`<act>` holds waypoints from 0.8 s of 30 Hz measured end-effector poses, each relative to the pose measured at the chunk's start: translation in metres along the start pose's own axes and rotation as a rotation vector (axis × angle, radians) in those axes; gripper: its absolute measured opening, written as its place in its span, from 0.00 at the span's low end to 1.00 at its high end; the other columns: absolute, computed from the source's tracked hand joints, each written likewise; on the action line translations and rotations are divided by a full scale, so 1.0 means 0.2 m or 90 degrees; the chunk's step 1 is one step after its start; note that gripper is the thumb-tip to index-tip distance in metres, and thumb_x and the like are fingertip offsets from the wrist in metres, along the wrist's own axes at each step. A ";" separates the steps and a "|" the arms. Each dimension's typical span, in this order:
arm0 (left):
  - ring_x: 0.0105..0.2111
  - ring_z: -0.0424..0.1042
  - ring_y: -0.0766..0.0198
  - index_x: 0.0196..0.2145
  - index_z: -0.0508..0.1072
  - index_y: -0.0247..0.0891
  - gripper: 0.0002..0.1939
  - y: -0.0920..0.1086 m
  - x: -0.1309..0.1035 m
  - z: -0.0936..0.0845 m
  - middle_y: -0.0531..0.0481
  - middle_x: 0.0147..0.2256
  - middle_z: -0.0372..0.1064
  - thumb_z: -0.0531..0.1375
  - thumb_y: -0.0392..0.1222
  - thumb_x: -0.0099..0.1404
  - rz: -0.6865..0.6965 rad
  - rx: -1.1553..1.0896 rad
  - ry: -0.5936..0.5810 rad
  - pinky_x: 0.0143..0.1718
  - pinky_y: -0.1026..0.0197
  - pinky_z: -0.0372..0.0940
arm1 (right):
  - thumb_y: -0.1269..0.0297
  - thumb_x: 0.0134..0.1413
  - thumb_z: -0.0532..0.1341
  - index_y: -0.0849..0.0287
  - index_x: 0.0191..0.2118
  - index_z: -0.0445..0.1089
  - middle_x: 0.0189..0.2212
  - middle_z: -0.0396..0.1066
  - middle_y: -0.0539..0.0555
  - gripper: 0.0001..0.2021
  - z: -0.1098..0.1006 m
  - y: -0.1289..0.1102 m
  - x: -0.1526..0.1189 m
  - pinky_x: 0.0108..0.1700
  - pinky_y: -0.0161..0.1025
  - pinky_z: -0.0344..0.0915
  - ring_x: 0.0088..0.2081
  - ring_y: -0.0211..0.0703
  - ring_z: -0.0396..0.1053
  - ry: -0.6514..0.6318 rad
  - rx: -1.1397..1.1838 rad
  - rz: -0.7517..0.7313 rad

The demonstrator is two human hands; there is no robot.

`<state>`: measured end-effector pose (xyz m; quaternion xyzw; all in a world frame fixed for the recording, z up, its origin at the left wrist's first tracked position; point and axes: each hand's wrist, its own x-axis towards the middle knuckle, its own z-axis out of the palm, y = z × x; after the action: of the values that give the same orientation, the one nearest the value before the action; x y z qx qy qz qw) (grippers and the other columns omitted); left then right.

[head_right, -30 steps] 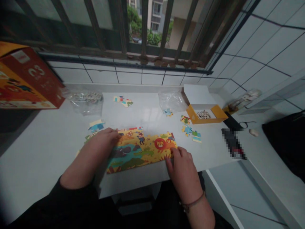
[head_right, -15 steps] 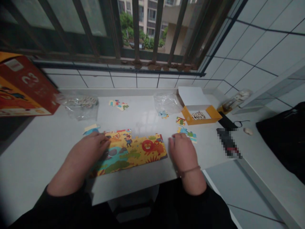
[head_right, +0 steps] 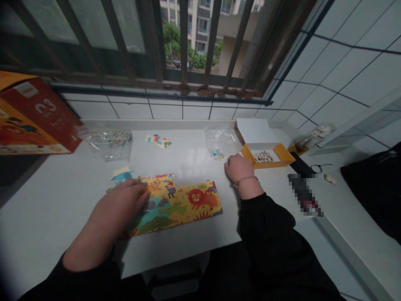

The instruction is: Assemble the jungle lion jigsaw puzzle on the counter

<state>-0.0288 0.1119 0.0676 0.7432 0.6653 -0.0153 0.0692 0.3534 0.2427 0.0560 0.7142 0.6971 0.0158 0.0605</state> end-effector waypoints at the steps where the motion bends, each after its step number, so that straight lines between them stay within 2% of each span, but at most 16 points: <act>1: 0.48 0.80 0.45 0.40 0.83 0.36 0.20 0.00 0.00 -0.01 0.34 0.49 0.78 0.52 0.43 0.80 -0.004 0.003 -0.009 0.55 0.45 0.73 | 0.55 0.77 0.58 0.63 0.54 0.81 0.56 0.80 0.70 0.19 0.01 -0.04 0.01 0.52 0.47 0.71 0.54 0.61 0.81 0.021 0.017 -0.004; 4: 0.49 0.80 0.44 0.41 0.83 0.35 0.19 0.02 0.00 -0.03 0.33 0.51 0.78 0.52 0.42 0.80 -0.014 0.006 -0.030 0.56 0.45 0.73 | 0.50 0.77 0.59 0.64 0.56 0.79 0.56 0.80 0.70 0.21 0.01 -0.14 0.06 0.52 0.47 0.71 0.54 0.61 0.80 0.052 0.068 -0.013; 8: 0.48 0.80 0.45 0.40 0.83 0.36 0.18 0.03 -0.01 -0.04 0.34 0.50 0.78 0.54 0.41 0.79 -0.018 0.000 -0.026 0.56 0.44 0.74 | 0.55 0.74 0.65 0.63 0.59 0.77 0.55 0.81 0.69 0.19 0.00 -0.22 0.14 0.52 0.47 0.71 0.55 0.61 0.80 0.055 0.117 -0.014; 12: 0.48 0.80 0.45 0.41 0.83 0.35 0.15 0.03 -0.02 -0.02 0.34 0.50 0.78 0.56 0.40 0.78 -0.020 -0.017 -0.010 0.56 0.43 0.74 | 0.60 0.65 0.73 0.62 0.70 0.68 0.51 0.84 0.67 0.32 0.01 -0.23 0.16 0.50 0.47 0.71 0.52 0.61 0.82 0.035 0.180 0.020; 14: 0.48 0.80 0.44 0.43 0.84 0.34 0.14 0.03 -0.03 -0.01 0.33 0.51 0.78 0.57 0.40 0.78 -0.022 -0.022 -0.004 0.56 0.43 0.74 | 0.59 0.61 0.76 0.63 0.70 0.66 0.48 0.84 0.66 0.37 0.02 -0.22 0.13 0.48 0.47 0.71 0.50 0.61 0.82 0.024 0.209 0.039; 17: 0.49 0.80 0.44 0.45 0.83 0.34 0.15 0.02 -0.03 0.02 0.33 0.51 0.78 0.57 0.40 0.78 -0.016 -0.019 0.011 0.56 0.43 0.74 | 0.58 0.55 0.79 0.62 0.66 0.70 0.44 0.84 0.61 0.36 0.05 -0.21 0.08 0.45 0.45 0.70 0.46 0.58 0.82 0.001 0.258 0.020; 21: 0.50 0.79 0.44 0.45 0.83 0.35 0.14 0.02 -0.04 0.04 0.34 0.53 0.77 0.57 0.40 0.78 -0.010 -0.004 0.022 0.58 0.44 0.73 | 0.60 0.55 0.77 0.58 0.54 0.79 0.41 0.82 0.57 0.22 0.09 -0.23 0.03 0.44 0.44 0.69 0.42 0.53 0.79 -0.026 0.291 -0.066; 24: 0.50 0.79 0.44 0.46 0.83 0.35 0.14 0.02 -0.04 0.03 0.34 0.52 0.77 0.57 0.40 0.78 -0.013 -0.003 0.016 0.57 0.43 0.74 | 0.60 0.52 0.78 0.57 0.48 0.80 0.42 0.80 0.58 0.18 0.11 -0.23 0.03 0.45 0.45 0.70 0.43 0.53 0.78 0.005 0.309 -0.090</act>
<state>-0.0246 0.1033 0.0628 0.7366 0.6735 -0.0051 0.0619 0.3109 0.2475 0.0283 0.6570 0.7292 -0.1532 -0.1145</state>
